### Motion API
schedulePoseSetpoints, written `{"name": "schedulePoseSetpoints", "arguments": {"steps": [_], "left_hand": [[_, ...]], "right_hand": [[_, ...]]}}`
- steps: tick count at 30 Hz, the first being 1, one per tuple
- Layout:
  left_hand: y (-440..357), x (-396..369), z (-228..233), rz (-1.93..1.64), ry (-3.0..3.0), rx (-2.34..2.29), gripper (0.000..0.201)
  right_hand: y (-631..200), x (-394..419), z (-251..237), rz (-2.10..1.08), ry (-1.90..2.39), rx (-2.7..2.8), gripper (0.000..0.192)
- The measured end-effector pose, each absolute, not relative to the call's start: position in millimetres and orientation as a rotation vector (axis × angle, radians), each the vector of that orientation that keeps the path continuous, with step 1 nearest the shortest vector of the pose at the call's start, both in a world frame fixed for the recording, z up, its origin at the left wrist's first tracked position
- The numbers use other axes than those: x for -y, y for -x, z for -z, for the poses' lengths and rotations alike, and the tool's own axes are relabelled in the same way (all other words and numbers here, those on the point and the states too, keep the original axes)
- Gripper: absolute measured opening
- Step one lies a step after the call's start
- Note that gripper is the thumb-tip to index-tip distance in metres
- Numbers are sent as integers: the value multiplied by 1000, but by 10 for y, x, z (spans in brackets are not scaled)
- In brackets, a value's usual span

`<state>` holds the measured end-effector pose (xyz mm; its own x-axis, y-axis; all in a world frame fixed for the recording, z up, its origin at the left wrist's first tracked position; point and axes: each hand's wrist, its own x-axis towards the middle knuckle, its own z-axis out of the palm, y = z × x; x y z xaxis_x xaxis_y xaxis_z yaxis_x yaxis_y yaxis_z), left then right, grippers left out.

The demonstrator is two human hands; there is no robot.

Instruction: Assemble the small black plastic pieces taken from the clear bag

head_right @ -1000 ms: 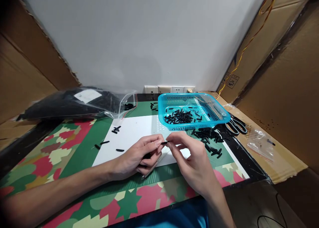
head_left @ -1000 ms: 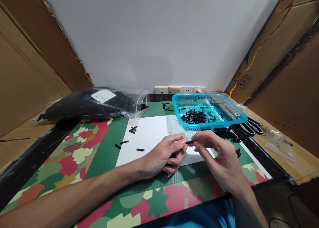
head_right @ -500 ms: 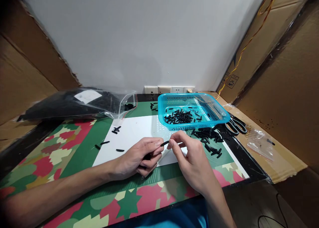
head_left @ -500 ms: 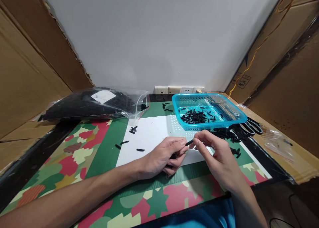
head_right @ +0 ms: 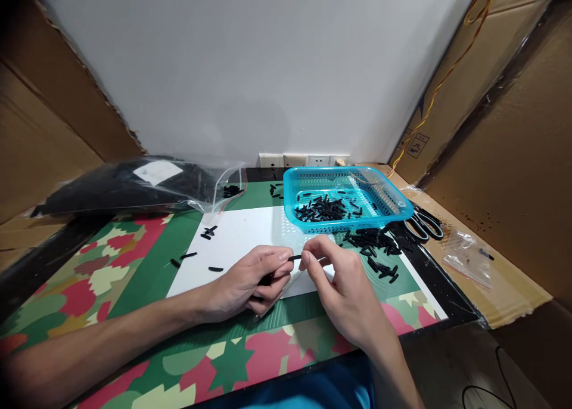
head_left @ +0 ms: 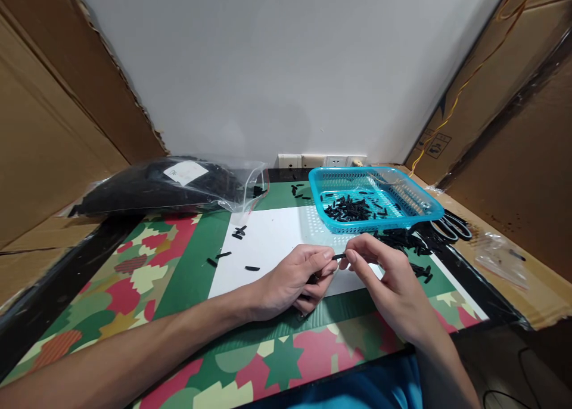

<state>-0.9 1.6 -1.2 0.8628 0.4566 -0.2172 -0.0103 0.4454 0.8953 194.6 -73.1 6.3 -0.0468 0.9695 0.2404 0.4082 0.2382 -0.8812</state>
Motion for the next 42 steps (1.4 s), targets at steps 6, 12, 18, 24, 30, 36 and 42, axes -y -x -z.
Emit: {"name": "schedulePoseSetpoints", "arguments": {"steps": [6, 12, 18, 24, 30, 36, 42], "left_hand": [[1, -11, 17, -319, -1077, -464, 43], [1, -11, 7, -312, -1074, -463, 43], [-1, -11, 5, -318, -1069, -452, 42], [-5, -23, 33, -326, -1065, -432, 40], [-30, -38, 7, -315, -1039, -450, 48], [-2, -71, 15, -284, -1063, -450, 63], [-21, -53, 20, -361, -1089, -504, 67]], "right_hand": [[-1950, 731, -62, -793, 1292, 1604, 20], [-1955, 754, -61, -799, 1305, 1611, 21], [-1958, 740, -62, -788, 1305, 1621, 21], [-1950, 759, -83, -783, 1275, 1655, 19], [-2187, 644, -166, -378, 1254, 1423, 10], [-2394, 374, -288, 126, 1569, 1417, 15], [-1922, 562, -258, -303, 1236, 1864, 10]]}}
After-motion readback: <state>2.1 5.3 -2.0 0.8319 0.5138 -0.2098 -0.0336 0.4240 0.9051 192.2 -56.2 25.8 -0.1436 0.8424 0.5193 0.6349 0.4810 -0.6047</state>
